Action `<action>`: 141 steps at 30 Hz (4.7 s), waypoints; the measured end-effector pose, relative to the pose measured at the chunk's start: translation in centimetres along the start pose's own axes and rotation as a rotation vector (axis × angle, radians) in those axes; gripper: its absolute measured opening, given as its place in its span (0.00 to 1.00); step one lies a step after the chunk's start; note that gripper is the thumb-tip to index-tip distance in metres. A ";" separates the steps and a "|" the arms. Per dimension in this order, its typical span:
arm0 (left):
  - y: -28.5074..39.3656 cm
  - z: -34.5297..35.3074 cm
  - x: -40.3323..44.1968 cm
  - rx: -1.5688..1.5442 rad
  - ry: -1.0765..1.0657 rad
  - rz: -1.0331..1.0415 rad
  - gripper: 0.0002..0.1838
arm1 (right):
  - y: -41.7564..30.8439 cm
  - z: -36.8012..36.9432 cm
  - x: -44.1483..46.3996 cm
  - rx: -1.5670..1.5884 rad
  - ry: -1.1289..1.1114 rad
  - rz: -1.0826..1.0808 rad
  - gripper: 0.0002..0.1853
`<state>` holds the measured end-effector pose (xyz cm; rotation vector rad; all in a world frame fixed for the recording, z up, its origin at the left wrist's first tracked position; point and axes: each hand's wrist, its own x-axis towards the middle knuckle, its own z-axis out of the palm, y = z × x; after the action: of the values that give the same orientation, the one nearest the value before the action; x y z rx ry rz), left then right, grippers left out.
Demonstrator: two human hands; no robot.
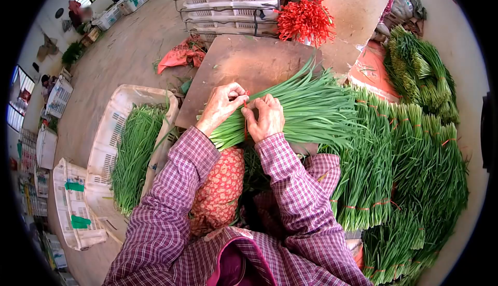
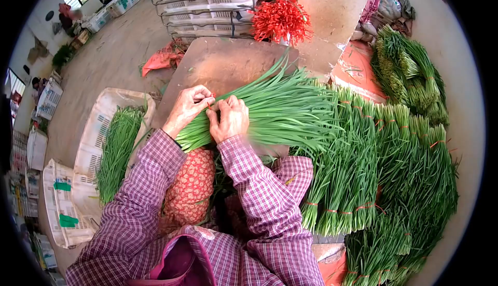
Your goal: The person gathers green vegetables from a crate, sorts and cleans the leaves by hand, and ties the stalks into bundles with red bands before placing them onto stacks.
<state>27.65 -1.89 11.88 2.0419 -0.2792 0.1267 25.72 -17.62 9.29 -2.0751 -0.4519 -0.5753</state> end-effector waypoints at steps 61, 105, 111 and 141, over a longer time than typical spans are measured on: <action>1.1 0.6 -4.7 0.296 -0.045 0.267 0.25 | -0.3 -0.8 -0.6 -0.221 0.026 -0.027 0.10; -0.4 1.1 -0.9 0.805 -0.204 0.073 0.38 | -1.8 0.1 0.6 0.778 -0.111 0.179 0.07; 0.5 0.9 -0.9 0.831 -0.161 -0.105 0.40 | -2.2 0.4 -1.9 0.743 0.013 0.073 0.09; 1.2 4.8 -4.2 0.639 0.337 0.189 0.08 | 3.4 0.9 4.5 1.127 -0.094 0.440 0.04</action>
<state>23.16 -6.06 9.83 2.5662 -0.2366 0.7507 31.38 -18.24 9.06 -1.0472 -0.2520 0.0767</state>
